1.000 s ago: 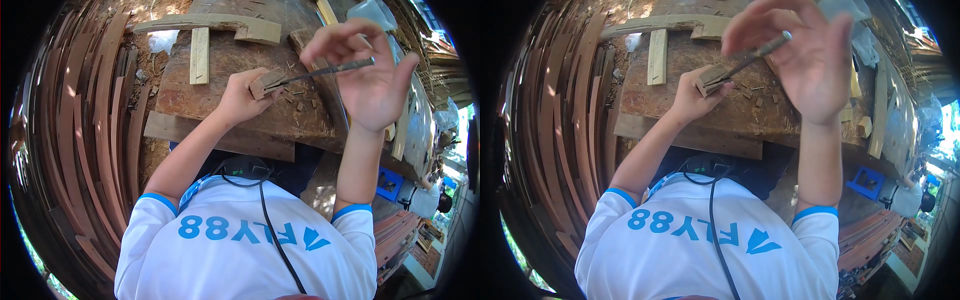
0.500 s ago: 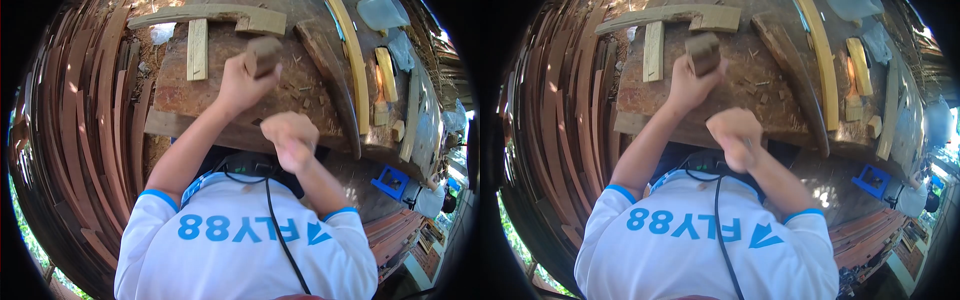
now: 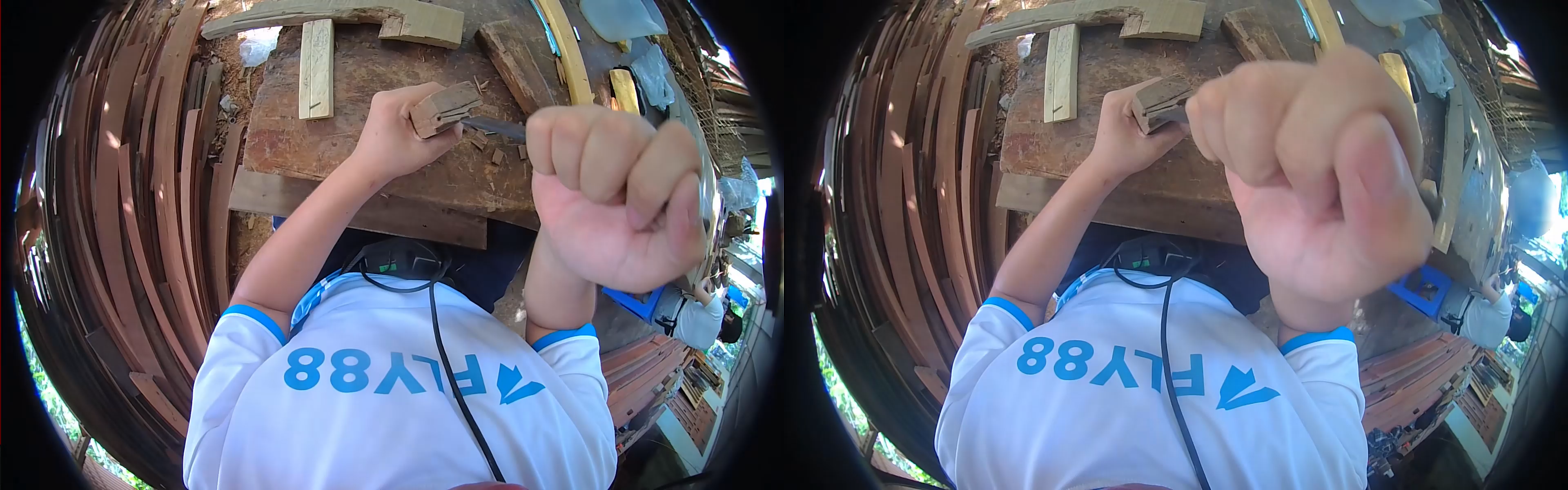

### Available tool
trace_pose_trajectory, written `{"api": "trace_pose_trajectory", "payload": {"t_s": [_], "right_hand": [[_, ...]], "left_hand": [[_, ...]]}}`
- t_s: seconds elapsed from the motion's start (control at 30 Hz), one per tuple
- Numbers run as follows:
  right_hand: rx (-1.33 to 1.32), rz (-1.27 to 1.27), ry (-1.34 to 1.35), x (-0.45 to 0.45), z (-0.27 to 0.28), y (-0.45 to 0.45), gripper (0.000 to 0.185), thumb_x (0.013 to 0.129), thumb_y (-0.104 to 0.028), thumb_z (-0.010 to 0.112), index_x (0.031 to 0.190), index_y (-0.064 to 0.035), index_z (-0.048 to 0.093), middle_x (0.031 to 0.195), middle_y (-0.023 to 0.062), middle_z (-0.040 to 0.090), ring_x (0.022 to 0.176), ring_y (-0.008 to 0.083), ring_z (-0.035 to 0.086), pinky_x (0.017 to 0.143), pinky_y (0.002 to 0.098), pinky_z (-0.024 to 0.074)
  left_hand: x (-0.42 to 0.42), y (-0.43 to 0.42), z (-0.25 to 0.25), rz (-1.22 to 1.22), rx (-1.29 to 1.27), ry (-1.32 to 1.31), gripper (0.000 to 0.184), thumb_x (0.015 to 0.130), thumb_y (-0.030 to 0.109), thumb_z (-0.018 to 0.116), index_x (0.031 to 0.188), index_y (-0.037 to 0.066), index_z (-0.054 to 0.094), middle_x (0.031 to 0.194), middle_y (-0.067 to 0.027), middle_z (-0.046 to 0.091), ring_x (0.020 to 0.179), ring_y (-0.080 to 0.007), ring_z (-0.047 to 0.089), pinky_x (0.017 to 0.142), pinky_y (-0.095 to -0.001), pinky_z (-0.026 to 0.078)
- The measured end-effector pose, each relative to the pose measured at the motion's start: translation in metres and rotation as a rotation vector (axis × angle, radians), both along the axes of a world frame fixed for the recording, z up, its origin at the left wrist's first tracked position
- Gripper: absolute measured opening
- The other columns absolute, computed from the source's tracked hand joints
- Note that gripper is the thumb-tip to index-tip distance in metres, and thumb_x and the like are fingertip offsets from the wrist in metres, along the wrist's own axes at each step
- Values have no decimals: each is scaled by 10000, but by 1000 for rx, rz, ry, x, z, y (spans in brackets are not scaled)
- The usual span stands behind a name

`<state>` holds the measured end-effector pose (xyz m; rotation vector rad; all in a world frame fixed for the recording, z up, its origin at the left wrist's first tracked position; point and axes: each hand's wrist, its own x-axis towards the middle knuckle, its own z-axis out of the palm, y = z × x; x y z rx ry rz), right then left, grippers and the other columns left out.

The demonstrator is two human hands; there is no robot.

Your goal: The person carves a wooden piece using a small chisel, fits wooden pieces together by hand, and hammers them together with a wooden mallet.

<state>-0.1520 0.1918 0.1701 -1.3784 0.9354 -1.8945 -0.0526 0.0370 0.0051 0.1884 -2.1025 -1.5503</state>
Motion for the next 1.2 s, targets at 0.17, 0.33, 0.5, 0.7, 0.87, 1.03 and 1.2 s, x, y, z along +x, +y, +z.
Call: {"api": "trace_pose_trajectory", "payload": {"t_s": [0.17,0.33,0.5,0.7,0.87,1.03,1.2], "right_hand": [[43,16,-43,-7,-5,-16,391,1140,-365,393,803,-168,401,636,-16,346,535,134,218,557,346,233],[59,-48,-103,-5,-7,-21,383,1129,-344,385,788,-171,368,628,-21,304,544,135,187,553,347,222],[121,-11,-104,-11,0,-32,390,1129,-338,370,777,-172,353,609,-29,269,533,130,156,533,345,193],[174,-81,-89,2,3,-36,401,1128,-318,359,753,-176,340,588,-37,249,522,119,137,515,340,162],[194,-242,-301,4,2,-47,416,1128,-326,367,737,-187,333,576,-37,252,520,117,124,510,335,151],[233,-307,-131,28,4,-48,421,1131,-327,370,735,-191,328,566,-35,242,518,114,99,501,336,132],[294,-406,-66,35,2,-59,432,1129,-354,392,734,-190,323,556,-40,233,508,107,95,495,330,126]], "left_hand": [[2,1,5,-20,48,-14,207,833,112,865,991,48,746,847,-115,738,729,-250,680,725,-349,577],[0,3,1,-16,83,-2,221,824,110,866,1000,49,748,853,-113,739,730,-265,680,725,-351,582],[-1,3,0,-7,28,1,245,806,112,871,1012,50,755,858,-113,742,736,-270,691,722,-357,586],[1,2,4,-4,32,17,261,785,117,882,997,42,751,845,-128,748,740,-312,710,717,-362,591],[2,2,3,0,67,23,266,769,117,887,980,45,742,820,-122,735,727,-301,693,713,-361,585],[5,2,4,17,35,75,315,754,135,917,1008,55,749,842,-146,746,783,-351,730,735,-392,599],[6,5,1,17,86,71,290,756,120,892,989,48,735,810,-132,715,730,-302,685,706,-377,572]]}}
